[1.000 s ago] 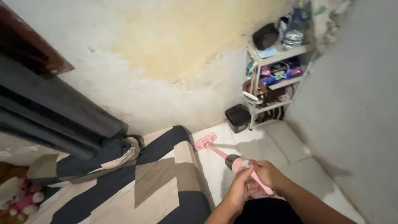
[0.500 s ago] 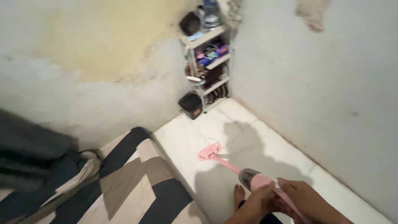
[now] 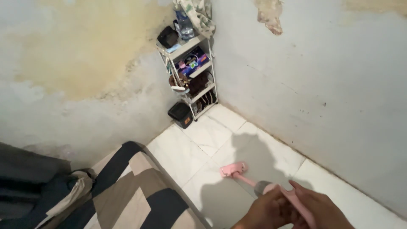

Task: The person vacuums the tiled floor around the room using a handheld vacuum cleaner.

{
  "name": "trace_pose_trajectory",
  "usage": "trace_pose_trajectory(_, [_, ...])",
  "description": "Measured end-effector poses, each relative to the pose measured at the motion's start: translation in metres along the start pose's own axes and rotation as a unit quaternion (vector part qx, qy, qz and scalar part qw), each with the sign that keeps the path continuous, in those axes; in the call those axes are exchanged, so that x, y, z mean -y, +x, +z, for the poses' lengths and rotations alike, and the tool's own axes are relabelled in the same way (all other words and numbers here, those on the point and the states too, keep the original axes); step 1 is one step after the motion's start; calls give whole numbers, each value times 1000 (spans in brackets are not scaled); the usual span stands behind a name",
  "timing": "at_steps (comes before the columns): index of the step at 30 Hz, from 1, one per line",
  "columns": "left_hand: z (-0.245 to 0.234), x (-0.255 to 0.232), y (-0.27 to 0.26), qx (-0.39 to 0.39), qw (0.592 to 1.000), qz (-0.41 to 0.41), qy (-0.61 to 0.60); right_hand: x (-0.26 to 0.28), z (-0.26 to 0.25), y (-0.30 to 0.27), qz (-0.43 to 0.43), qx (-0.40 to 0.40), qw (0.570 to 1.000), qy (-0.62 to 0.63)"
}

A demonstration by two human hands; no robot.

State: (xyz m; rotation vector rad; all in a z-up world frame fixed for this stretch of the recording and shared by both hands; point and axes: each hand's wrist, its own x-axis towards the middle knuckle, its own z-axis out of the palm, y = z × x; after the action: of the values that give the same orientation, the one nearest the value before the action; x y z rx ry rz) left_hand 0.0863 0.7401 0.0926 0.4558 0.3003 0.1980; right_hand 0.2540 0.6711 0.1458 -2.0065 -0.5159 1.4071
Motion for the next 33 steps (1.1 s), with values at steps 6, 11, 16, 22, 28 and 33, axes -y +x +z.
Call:
trace_pose_trajectory(6, [-11, 44, 23, 8, 993, 115, 17, 5, 5, -15, -12, -9, 994, 108])
trace_pose_trajectory(11, [-26, 25, 35, 25, 983, 157, 93, 2, 12, 22, -57, 20, 991, 120])
trace_pose_trajectory(16, [-59, -16, 65, -88, 983, 113, 116, 37, 27, 60, -52, 1, 991, 125])
trace_pose_trajectory(22, [-63, -135, 78, -50, 985, 87, 139, 122, 49, 113, -63, 2, 996, 61])
trace_pose_trajectory(28, [-86, -246, 95, -44, 981, 91, 163, 202, 77, 180, -93, -10, 991, 95])
trace_pose_trajectory(33, [-130, -299, 137, -72, 977, 107, 170, 238, 92, 257, -89, -20, 986, 142])
